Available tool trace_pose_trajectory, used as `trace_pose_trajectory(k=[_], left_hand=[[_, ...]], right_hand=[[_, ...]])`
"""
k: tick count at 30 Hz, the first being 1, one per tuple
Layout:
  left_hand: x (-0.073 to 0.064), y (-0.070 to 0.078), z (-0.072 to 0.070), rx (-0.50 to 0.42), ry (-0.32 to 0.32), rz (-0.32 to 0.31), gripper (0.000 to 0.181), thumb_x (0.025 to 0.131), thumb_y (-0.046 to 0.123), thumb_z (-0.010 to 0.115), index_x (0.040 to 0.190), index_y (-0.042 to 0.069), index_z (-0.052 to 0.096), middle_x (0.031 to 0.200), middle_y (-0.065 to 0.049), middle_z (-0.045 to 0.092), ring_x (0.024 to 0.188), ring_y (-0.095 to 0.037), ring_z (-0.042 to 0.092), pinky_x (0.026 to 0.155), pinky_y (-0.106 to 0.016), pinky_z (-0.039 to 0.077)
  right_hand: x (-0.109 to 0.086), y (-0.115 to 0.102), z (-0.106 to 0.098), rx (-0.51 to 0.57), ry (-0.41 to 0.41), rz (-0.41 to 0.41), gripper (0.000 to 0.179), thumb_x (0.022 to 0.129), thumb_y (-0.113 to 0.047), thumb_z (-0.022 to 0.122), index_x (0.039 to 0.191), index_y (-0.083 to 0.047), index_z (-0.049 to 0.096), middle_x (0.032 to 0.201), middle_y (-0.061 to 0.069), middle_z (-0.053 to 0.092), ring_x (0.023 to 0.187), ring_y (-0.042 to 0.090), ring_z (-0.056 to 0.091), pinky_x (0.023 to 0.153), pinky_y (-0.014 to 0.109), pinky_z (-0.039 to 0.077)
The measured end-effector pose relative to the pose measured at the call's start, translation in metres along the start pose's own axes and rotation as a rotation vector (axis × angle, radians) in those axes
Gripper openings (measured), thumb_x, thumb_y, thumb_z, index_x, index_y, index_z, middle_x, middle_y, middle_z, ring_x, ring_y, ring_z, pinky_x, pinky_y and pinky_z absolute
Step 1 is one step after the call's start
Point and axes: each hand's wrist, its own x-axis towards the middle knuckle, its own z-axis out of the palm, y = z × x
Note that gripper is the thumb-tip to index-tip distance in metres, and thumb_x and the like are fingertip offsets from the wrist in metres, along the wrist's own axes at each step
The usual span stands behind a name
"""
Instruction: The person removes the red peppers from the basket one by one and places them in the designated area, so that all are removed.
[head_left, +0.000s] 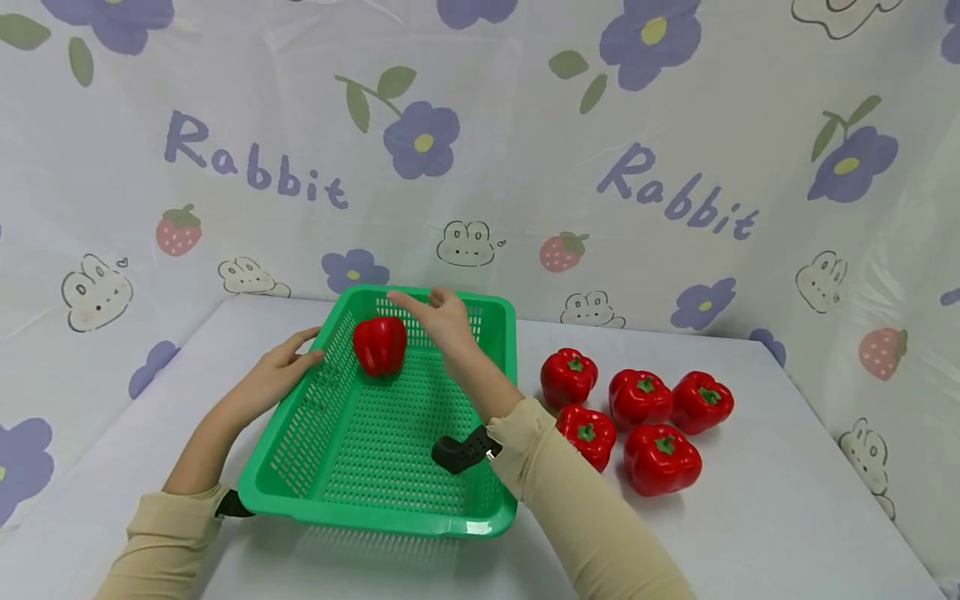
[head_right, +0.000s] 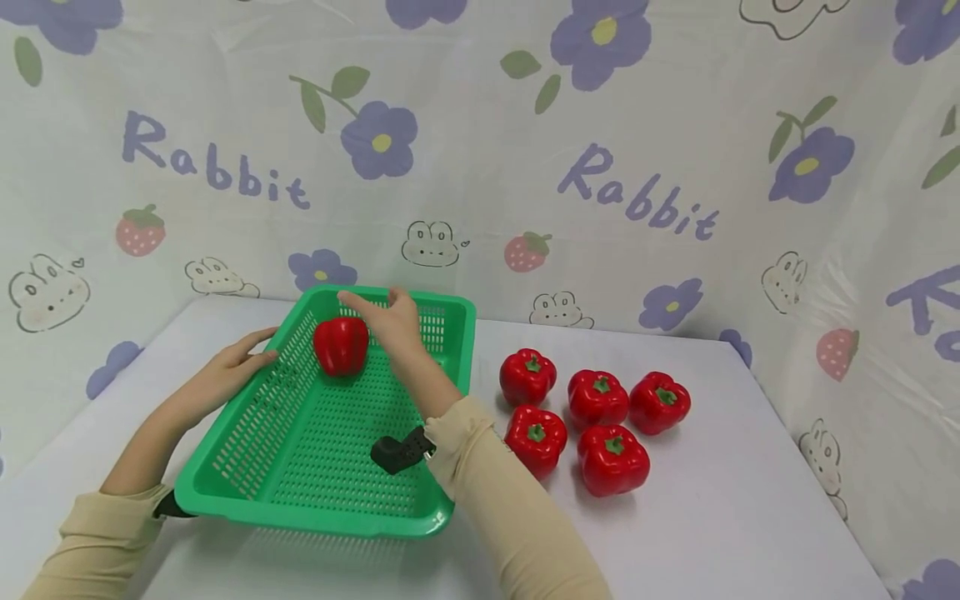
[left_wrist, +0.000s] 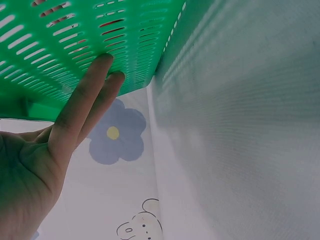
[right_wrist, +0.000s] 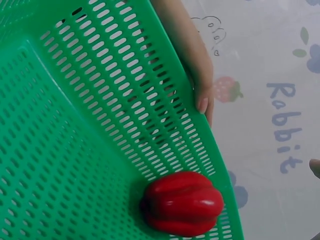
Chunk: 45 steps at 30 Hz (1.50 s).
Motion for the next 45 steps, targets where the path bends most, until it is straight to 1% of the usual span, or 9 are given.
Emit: trace_pose_trajectory(k=[7,11,14,16,22,31,35,41,45], left_hand=[[-0.001,-0.004,0.0,0.001,0.001,0.003,0.061,0.106,0.034,0.038,0.156,0.007,0.017,0.121,-0.029,0.064,0.095,-0.023,0.069,0.084,-0.033,0.051],[-0.002,-0.001,0.0,0.014,0.004,0.006,0.061,0.106,0.034,0.038,0.157,0.007,0.017,0.125,-0.03,0.062,0.103,-0.029,0.068,0.091,-0.043,0.051],[-0.002,0.0,0.0,0.024,0.008,0.011,0.062,0.106,0.037,0.037,0.157,0.008,0.017,0.128,-0.031,0.06,0.11,-0.035,0.065,0.096,-0.051,0.048],[-0.001,0.0,0.0,0.025,0.006,0.01,0.063,0.106,0.039,0.037,0.157,0.009,0.017,0.128,-0.03,0.06,0.11,-0.034,0.065,0.096,-0.052,0.047],[0.0,-0.003,0.0,0.021,0.006,-0.002,0.063,0.105,0.04,0.038,0.157,0.01,0.018,0.127,-0.029,0.061,0.105,-0.03,0.067,0.094,-0.048,0.049],[0.0,-0.001,0.0,0.015,0.006,0.001,0.062,0.106,0.038,0.038,0.157,0.009,0.018,0.125,-0.028,0.063,0.099,-0.024,0.068,0.089,-0.04,0.051],[-0.001,0.0,0.001,0.009,0.007,-0.002,0.061,0.106,0.035,0.038,0.157,0.008,0.017,0.124,-0.029,0.063,0.098,-0.026,0.069,0.087,-0.038,0.052],[0.0,-0.001,0.001,0.009,0.008,-0.009,0.061,0.106,0.036,0.038,0.157,0.009,0.017,0.125,-0.029,0.062,0.101,-0.027,0.068,0.088,-0.039,0.051],[0.0,0.0,0.001,0.006,0.014,-0.012,0.061,0.105,0.035,0.039,0.156,0.009,0.019,0.124,-0.029,0.063,0.097,-0.025,0.069,0.084,-0.033,0.051]], right_hand=[[0.007,0.004,0.012,-0.032,-0.014,0.079,0.092,0.083,-0.047,0.074,0.153,-0.007,0.029,0.157,0.008,0.034,0.145,0.027,0.034,0.117,0.045,0.031],[0.011,0.008,0.016,-0.033,-0.031,0.114,0.093,0.083,-0.047,0.074,0.153,-0.006,0.028,0.158,0.008,0.033,0.145,0.028,0.033,0.117,0.047,0.031],[0.012,0.01,0.018,-0.017,-0.037,0.135,0.093,0.083,-0.045,0.074,0.153,-0.005,0.028,0.158,0.008,0.032,0.145,0.028,0.032,0.118,0.046,0.03],[0.012,0.011,0.018,-0.005,-0.042,0.142,0.094,0.083,-0.044,0.075,0.153,-0.005,0.026,0.159,0.009,0.031,0.146,0.028,0.03,0.119,0.046,0.029],[0.013,0.014,0.021,-0.014,-0.059,0.157,0.095,0.084,-0.044,0.074,0.154,-0.003,0.024,0.16,0.011,0.027,0.148,0.03,0.026,0.119,0.049,0.025],[0.019,0.021,0.029,0.009,-0.065,0.205,0.096,0.083,-0.041,0.075,0.153,-0.003,0.023,0.16,0.012,0.025,0.148,0.03,0.026,0.119,0.047,0.028],[0.021,0.024,0.032,0.019,-0.069,0.222,0.096,0.082,-0.04,0.076,0.153,-0.003,0.023,0.159,0.012,0.026,0.147,0.031,0.026,0.119,0.047,0.029],[0.024,0.029,0.037,0.026,-0.08,0.237,0.094,0.084,-0.038,0.075,0.153,-0.004,0.021,0.159,0.012,0.027,0.146,0.031,0.027,0.118,0.048,0.029],[0.024,0.032,0.038,0.03,-0.088,0.234,0.094,0.085,-0.036,0.074,0.154,-0.003,0.019,0.158,0.013,0.026,0.146,0.032,0.027,0.119,0.049,0.028]])
